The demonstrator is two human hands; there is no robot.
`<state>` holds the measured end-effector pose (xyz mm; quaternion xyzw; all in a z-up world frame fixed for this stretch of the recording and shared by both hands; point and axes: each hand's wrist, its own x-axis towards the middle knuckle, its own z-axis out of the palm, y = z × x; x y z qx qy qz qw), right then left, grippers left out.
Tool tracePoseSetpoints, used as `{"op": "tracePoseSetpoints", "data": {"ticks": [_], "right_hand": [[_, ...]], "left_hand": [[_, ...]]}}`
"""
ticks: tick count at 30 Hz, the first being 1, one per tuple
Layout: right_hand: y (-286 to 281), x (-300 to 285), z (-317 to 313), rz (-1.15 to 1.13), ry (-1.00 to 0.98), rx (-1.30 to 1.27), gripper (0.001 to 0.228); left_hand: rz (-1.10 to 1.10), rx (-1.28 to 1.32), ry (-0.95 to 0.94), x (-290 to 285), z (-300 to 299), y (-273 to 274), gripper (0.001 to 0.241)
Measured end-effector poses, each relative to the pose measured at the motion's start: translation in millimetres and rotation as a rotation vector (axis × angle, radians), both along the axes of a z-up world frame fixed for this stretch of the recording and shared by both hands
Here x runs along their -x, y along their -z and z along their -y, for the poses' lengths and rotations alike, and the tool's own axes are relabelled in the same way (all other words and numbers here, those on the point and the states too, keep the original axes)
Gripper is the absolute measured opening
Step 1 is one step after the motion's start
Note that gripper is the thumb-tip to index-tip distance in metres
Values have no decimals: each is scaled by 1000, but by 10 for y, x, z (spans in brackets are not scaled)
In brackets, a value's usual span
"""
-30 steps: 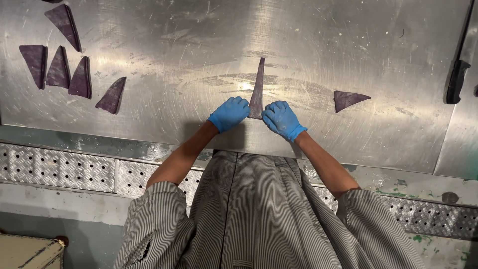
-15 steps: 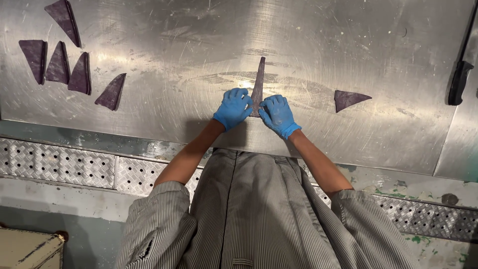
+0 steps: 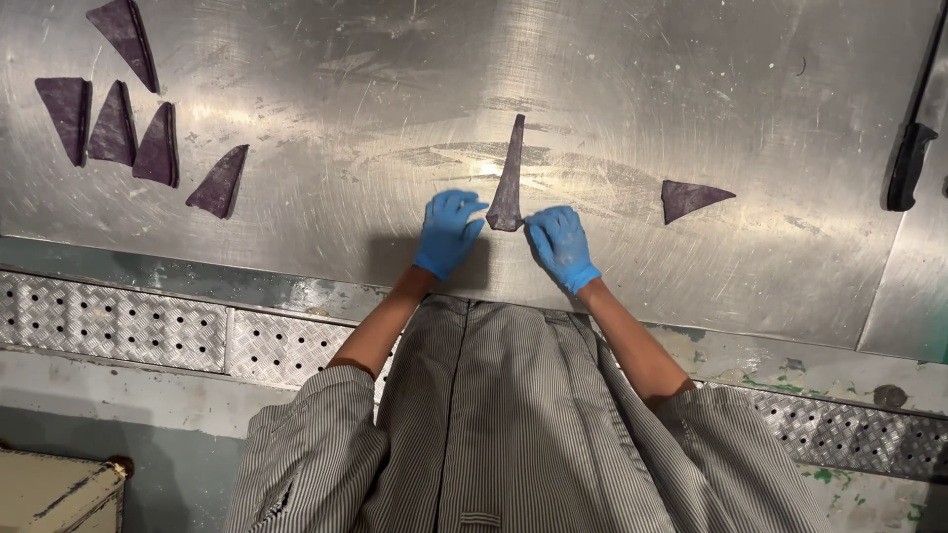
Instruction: Rolling triangle-shaped pieces of purple dough into small croissants and placing them on a tray.
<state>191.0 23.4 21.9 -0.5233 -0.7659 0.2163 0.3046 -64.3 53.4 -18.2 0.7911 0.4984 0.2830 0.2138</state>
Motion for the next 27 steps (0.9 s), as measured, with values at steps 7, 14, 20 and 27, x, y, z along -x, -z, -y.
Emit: {"op": "tracePoseSetpoints", "data": {"ticks": [7,14,20,27], "right_hand": [[-33,101,56,149,-93,-101,29],[-47,112,-48,250,-120,-30,35],[-44,145,-187,274,-140,0,34],[54,131,-211,202,-98,-8,26]], "left_hand": [[-232,-181,190,8,39,68,36],[-291,-205,260,-47,-113,-276,39],[-370,-232,373,-159,-318,-336,28],[-481,-306,496,-140,-381,-41,13]]}}
